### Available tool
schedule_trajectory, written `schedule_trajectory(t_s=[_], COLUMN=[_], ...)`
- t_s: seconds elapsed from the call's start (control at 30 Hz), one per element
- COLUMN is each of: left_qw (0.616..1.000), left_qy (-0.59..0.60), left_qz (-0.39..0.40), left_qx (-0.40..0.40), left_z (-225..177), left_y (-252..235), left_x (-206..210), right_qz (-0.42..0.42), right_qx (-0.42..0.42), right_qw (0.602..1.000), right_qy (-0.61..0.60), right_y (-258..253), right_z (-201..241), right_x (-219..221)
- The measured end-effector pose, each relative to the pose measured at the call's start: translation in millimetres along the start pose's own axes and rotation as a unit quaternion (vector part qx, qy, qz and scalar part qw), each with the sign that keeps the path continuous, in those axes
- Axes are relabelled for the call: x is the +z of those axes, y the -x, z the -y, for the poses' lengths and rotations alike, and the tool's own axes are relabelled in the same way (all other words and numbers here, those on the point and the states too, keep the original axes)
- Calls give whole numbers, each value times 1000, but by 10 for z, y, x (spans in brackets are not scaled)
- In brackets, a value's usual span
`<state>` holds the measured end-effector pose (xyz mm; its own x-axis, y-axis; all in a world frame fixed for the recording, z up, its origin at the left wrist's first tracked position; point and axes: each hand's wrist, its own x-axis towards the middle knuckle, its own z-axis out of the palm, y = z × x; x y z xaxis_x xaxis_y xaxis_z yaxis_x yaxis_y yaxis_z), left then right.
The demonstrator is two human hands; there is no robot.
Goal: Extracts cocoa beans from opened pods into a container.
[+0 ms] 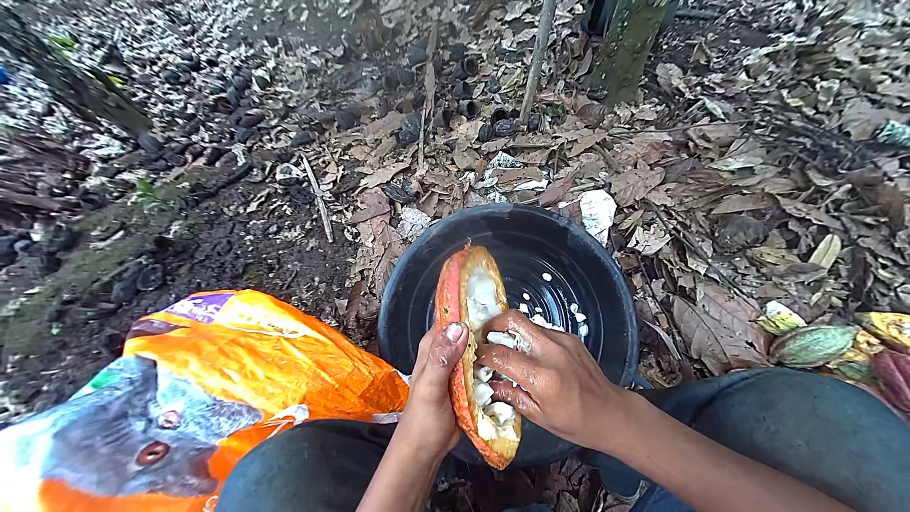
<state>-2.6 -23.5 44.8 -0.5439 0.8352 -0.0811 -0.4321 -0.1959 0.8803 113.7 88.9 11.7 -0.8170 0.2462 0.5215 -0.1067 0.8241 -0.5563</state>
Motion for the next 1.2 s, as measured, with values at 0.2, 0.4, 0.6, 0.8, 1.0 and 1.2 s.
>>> schedule_trajectory(t_s=[0.2, 0.4, 0.6, 0.8, 1.0, 1.2], left_qw=[1000, 999, 987, 945, 925, 921], left_qy=[0, -28, -154, -294, -329, -330], left_qz=[12, 40, 43, 45, 54, 46], left_qx=[-25, -17, 28, 136, 183, 204], left_z=[79, 184, 231, 195, 185, 103], left_y=[-9, -23, -86, -113, -94, -113], left_x=[32, 58, 2, -55, -93, -141], right_qz=[-45, -132, -142, -139, -132, -46], right_qx=[63, 97, 99, 130, 87, 40], right_qw=[997, 986, 985, 965, 971, 992], right_qy=[-11, 12, 19, -179, -178, -114], right_y=[-75, -87, -72, -82, -82, -52], right_z=[-6, 20, -12, -43, -70, -74], right_x=[-65, -86, -71, -9, 26, 45])
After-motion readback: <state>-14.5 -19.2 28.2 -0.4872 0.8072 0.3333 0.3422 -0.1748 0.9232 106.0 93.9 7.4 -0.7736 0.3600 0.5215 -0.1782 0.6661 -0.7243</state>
